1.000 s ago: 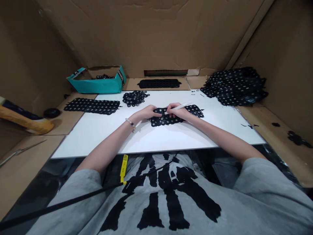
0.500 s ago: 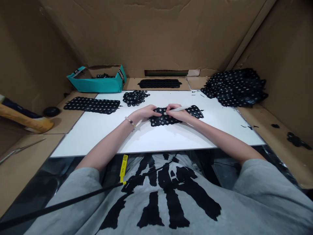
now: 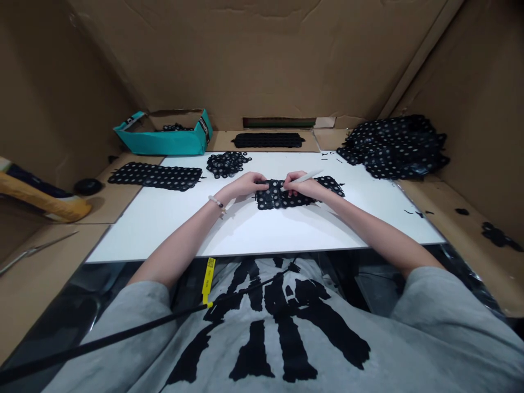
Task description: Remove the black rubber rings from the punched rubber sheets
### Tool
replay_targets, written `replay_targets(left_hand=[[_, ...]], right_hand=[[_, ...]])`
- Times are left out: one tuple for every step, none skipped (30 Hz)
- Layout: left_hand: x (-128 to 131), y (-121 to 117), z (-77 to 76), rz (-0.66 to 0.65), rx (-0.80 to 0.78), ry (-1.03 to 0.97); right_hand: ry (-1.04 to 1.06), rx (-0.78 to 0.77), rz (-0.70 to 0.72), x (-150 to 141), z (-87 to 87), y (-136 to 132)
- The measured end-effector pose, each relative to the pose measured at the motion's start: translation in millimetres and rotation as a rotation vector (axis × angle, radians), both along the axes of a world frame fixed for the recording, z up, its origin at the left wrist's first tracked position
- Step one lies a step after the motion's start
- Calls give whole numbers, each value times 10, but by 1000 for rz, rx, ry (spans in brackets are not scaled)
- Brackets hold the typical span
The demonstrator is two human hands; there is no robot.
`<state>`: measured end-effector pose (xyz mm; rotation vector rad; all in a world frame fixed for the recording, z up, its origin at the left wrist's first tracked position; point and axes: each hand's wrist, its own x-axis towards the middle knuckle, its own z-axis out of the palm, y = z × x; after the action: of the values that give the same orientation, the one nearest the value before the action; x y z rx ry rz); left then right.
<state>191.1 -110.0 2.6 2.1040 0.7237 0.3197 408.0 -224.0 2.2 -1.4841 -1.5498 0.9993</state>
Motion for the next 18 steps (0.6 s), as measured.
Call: replay_targets(left_hand=[[4, 12, -23, 10, 5, -20], [7, 18, -37, 15, 0, -30], [10, 17, -42, 14, -10, -32], [11, 11, -39, 9, -23, -28], [11, 3, -29, 4, -33, -23], [10, -7, -15, 3, -40, -18], [8, -16, -1, 2, -46, -15], [6, -22, 12, 2, -50, -12], [5, -26, 22, -1, -54, -9], [4, -26, 27, -2, -59, -7], [3, -24, 28, -2, -67, -6], [3, -19, 25, -2, -76, -5], [3, -14, 20, -3, -86, -4], [3, -10, 14, -4, -96, -5], [2, -6, 7, -7, -106, -5], [2, -3, 0, -10, -115, -5], [0, -2, -5, -12, -124, -5], [-1, -1, -11, -12, -132, -5]], right_hand=[[7, -9, 9, 27, 16, 3], [13, -19, 17, 45, 34, 5], [27, -28, 20, 52, 53, 6], [51, -37, 16, 48, 70, 7], [85, -41, 4, 34, 81, 8], [123, -36, -14, 11, 86, 11], [160, -24, -31, -19, 81, 14], [189, -8, -45, -52, 67, 20], [207, 9, -52, -87, 45, 27], [211, 25, -57, -118, 16, 36], [201, 35, -58, -145, -16, 44], [181, 41, -60, -166, -48, 53], [157, 44, -63, -179, -76, 61], [136, 47, -66, -187, -99, 67], [121, 51, -68, -189, -116, 71], [112, 57, -69, -188, -126, 73], [108, 63, -66, -185, -131, 73], [104, 67, -62, -182, -132, 70]])
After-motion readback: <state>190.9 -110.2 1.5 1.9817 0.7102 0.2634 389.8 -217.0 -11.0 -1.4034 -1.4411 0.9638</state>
